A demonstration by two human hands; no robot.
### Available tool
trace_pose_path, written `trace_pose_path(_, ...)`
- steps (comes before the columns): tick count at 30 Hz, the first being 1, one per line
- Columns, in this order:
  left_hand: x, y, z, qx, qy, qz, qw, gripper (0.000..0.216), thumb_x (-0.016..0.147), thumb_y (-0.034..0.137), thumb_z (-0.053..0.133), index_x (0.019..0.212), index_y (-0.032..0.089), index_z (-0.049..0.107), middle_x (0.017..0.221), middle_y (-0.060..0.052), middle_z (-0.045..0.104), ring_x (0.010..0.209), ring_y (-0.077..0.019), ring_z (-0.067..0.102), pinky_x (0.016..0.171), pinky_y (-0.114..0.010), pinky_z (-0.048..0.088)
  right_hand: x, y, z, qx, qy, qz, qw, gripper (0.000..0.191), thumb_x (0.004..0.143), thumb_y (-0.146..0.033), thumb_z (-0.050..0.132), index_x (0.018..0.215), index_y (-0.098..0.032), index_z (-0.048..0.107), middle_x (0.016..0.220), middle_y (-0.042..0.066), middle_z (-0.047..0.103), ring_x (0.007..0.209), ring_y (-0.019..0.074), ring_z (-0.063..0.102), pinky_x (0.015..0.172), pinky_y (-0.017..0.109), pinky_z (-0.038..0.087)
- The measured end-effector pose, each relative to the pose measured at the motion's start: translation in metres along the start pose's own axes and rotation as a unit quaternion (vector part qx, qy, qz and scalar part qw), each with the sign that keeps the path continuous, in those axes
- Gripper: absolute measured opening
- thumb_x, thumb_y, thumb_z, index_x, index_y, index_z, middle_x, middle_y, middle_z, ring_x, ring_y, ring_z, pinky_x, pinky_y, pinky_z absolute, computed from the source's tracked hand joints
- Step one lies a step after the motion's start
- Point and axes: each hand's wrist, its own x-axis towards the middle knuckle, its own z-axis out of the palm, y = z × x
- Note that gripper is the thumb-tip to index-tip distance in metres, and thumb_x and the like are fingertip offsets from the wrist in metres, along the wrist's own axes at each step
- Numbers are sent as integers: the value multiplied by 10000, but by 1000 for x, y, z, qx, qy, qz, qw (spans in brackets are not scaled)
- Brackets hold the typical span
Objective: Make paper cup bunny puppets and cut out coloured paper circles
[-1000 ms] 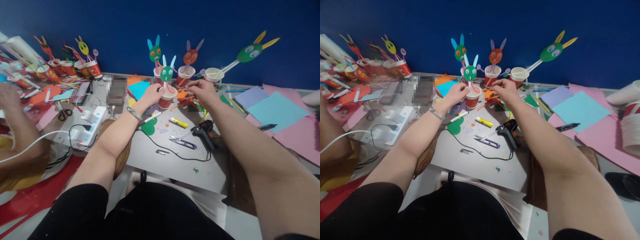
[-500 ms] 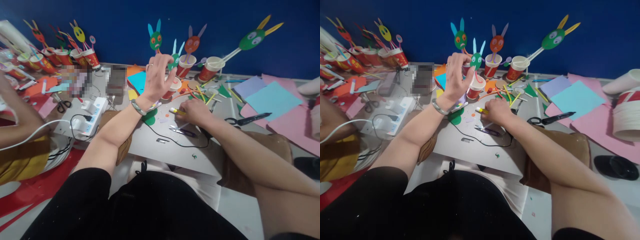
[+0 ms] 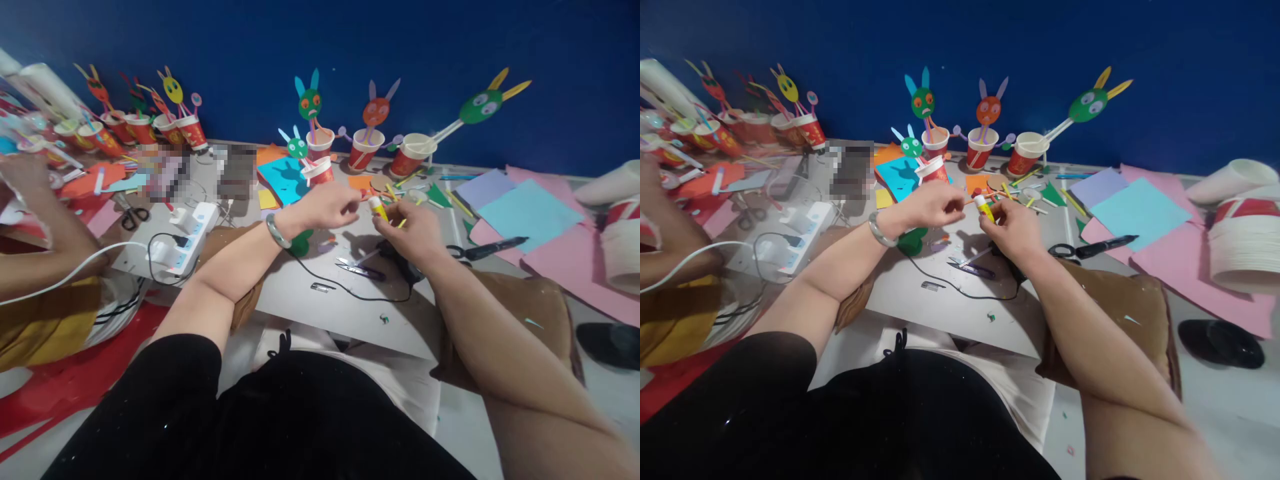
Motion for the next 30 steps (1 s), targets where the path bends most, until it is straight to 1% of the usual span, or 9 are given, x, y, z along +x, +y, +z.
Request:
trace_pose_path(2, -3, 6, 6, 54, -79, 15, 995, 101, 959, 254, 716, 958, 172, 775, 928, -85, 777, 943, -259, 717, 823, -354, 451, -2, 7, 2, 61, 51, -12, 997, 209, 873, -415, 775, 803, -256, 658, 776, 49, 747, 727, 237, 667, 700, 367, 506)
trace_pose_path(4, -6, 9, 10, 92, -126, 7, 988, 170, 974, 281, 711, 1040, 158, 807, 986, -107, 806, 951, -266, 725, 793, -355, 435, -4, 12, 6, 119, 95, -16, 988, 257, 855, -424, 794, 775, -267, 607, 744, 30, 707, 693, 217, 630, 692, 365, 512)
trace_pose_path(6, -7, 6, 11, 111, -148, -14, 983, 224, 973, 285, 727, 1125, 147, 816, 1046, -119, 821, 968, -266, 730, 786, -351, 429, -5, 16, 10, 145, 118, -13, 982, 275, 852, -432, 798, 781, -273, 585, 742, 22, 686, 673, 207, 604, 680, 367, 517)
trace_pose_path(9, -7, -3, 7, 112, -173, -50, 977, 281, 944, 224, 761, 1206, 143, 819, 1112, -120, 822, 1008, -257, 733, 805, -339, 438, -8, 21, 13, 167, 138, -20, 976, 272, 877, -459, 794, 828, -269, 606, 769, 25, 678, 682, 210, 604, 666, 373, 525)
trace_pose_path(13, -7, -13, 7, 101, -201, -76, 971, 260, 944, 139, 728, 1178, 154, 841, 1094, -105, 816, 1024, -239, 729, 841, -321, 456, -12, 23, 14, 180, 155, -43, 970, 268, 907, -488, 784, 877, -260, 647, 803, 38, 694, 703, 211, 620, 649, 373, 538)
trace_pose_path(16, -7, -12, 14, 92, -225, -71, 967, 247, 929, 151, 738, 1151, 153, 845, 1114, -105, 813, 1023, -237, 725, 847, -320, 465, -15, 23, 15, 181, 158, -63, 969, 287, 911, -509, 799, 877, -265, 652, 804, 39, 704, 701, 211, 634, 664, 379, 563)
trace_pose_path(20, -8, -7, 25, 102, -217, -87, 967, 237, 925, 109, 717, 1126, 153, 836, 1119, -103, 798, 1006, -232, 706, 829, -322, 457, -17, 20, 17, 189, 158, -71, 967, 277, 896, -497, 809, 874, -267, 657, 786, 33, 712, 689, 211, 649, 684, 381, 588)
trace_pose_path(26, -10, 3, 25, 94, -203, -109, 969, 187, 888, 10, 696, 866, 178, 774, 930, -43, 748, 842, -173, 594, 758, -310, 405, -20, 14, 18, 198, 153, -75, 965, 217, 872, -427, 807, 886, -271, 656, 793, 22, 730, 704, 214, 667, 712, 378, 601)
trace_pose_path(30, -7, 5, 21, 32, -189, -136, 972, 248, 825, -47, 710, 732, 182, 706, 826, -31, 731, 755, -160, 522, 735, -329, 382, -21, 13, 18, 228, 156, -68, 959, 220, 852, -417, 815, 882, -276, 649, 799, 26, 737, 705, 223, 679, 714, 399, 595)
